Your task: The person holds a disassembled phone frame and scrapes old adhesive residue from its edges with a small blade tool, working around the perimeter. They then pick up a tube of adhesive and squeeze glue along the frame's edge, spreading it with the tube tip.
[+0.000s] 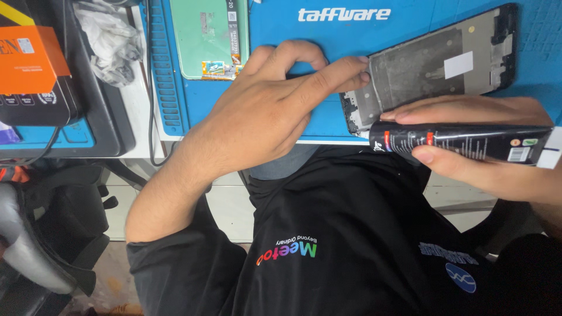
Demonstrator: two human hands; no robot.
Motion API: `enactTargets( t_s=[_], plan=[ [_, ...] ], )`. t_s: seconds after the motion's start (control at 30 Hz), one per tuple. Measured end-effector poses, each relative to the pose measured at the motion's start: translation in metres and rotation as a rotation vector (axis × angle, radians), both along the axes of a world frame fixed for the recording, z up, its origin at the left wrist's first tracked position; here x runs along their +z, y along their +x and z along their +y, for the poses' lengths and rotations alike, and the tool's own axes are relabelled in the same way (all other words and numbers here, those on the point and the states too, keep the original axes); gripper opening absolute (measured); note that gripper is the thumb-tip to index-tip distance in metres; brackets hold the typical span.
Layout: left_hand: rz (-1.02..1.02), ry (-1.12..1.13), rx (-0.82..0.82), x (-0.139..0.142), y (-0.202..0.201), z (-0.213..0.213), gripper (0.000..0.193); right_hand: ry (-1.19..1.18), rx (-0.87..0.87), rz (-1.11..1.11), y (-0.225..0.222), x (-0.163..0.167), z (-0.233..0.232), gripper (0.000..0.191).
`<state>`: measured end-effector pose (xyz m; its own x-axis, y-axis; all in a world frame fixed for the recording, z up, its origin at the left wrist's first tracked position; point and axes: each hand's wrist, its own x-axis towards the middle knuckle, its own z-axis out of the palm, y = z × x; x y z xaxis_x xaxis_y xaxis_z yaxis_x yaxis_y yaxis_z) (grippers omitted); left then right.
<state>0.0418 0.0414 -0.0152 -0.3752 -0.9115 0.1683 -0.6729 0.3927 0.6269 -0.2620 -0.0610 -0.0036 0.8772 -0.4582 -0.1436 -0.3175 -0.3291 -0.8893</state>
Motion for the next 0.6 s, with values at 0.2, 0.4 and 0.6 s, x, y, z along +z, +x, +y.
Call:
enactTargets(
  t_s=[0.2, 0.4, 0.6],
  plan=[
    [0.028, 0.009, 0.007, 0.000, 0.000, 0.002, 0.053, -0.096, 0.016, 0.005, 0.010, 0.006, 0.001, 0.035],
    [0.006, 0.000, 0.000, 0.000, 0.000, 0.001, 0.053, -0.103, 0.087, 0.054, -0.019, -0.017, -0.005, 0.035],
    [0.014, 0.001, 0.000, 0.001, -0.001, 0.000, 0.051, -0.073, 0.142, 0.192, 0.008, 0.004, -0.014, 0.037]
  ],
)
